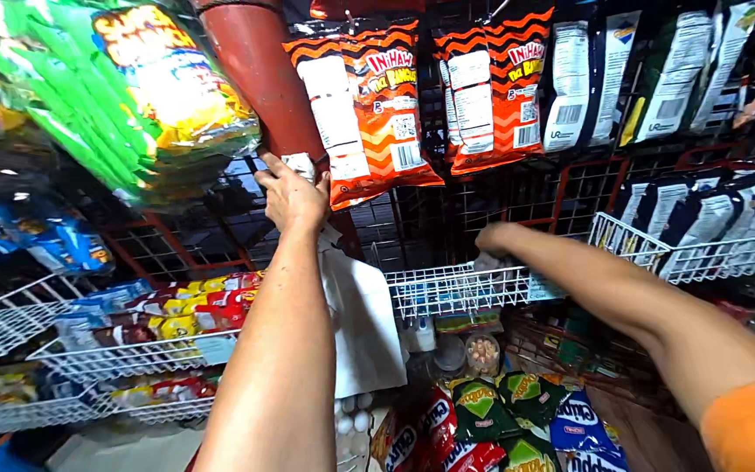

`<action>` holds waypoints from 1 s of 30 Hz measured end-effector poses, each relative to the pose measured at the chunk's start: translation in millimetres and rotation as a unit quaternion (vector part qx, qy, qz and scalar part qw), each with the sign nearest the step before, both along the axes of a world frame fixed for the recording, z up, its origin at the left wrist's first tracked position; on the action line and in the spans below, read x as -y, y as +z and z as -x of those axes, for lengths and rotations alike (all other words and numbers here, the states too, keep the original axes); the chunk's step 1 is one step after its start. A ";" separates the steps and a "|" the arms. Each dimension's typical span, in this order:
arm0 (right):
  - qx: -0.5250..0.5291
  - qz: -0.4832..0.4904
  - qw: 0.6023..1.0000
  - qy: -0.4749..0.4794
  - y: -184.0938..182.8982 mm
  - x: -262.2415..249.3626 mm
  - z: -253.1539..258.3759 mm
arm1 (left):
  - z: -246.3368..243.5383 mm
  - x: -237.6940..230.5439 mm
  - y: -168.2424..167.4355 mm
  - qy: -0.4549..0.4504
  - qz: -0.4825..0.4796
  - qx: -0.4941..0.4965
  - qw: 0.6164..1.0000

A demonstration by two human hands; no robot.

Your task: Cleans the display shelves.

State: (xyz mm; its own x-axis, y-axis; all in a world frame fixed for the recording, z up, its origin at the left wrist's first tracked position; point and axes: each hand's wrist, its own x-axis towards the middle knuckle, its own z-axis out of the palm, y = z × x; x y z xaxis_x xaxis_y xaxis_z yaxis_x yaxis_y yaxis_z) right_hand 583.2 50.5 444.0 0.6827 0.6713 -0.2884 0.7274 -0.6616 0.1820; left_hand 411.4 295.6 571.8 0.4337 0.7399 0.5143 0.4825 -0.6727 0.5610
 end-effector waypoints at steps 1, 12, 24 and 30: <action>0.026 -0.048 0.998 0.025 8.5 22.0 -14.9 | -0.6 -1.8 -1.0 -0.005 -0.002 0.005 1.000; 0.105 -0.450 0.879 -0.122 -2.0 277.7 105.5 | -6.2 -12.2 -5.7 -0.006 -0.001 0.007 1.000; 0.056 -0.663 0.684 -0.301 -224.7 213.1 97.8 | -4.4 -7.1 -5.7 0.005 -0.002 0.004 1.000; -0.269 -0.894 0.075 -0.350 -222.9 158.6 66.1 | -3.6 -15.9 -8.5 0.001 -0.012 0.007 1.000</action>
State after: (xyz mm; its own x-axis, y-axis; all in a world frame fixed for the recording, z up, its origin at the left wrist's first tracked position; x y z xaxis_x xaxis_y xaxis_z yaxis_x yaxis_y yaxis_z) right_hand 517.0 -108.1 221.2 0.9439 -0.1806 -0.2766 -0.0157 0.8119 -0.5835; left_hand 415.0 311.4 563.2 0.4251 0.7286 0.5370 0.4763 -0.6846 0.5518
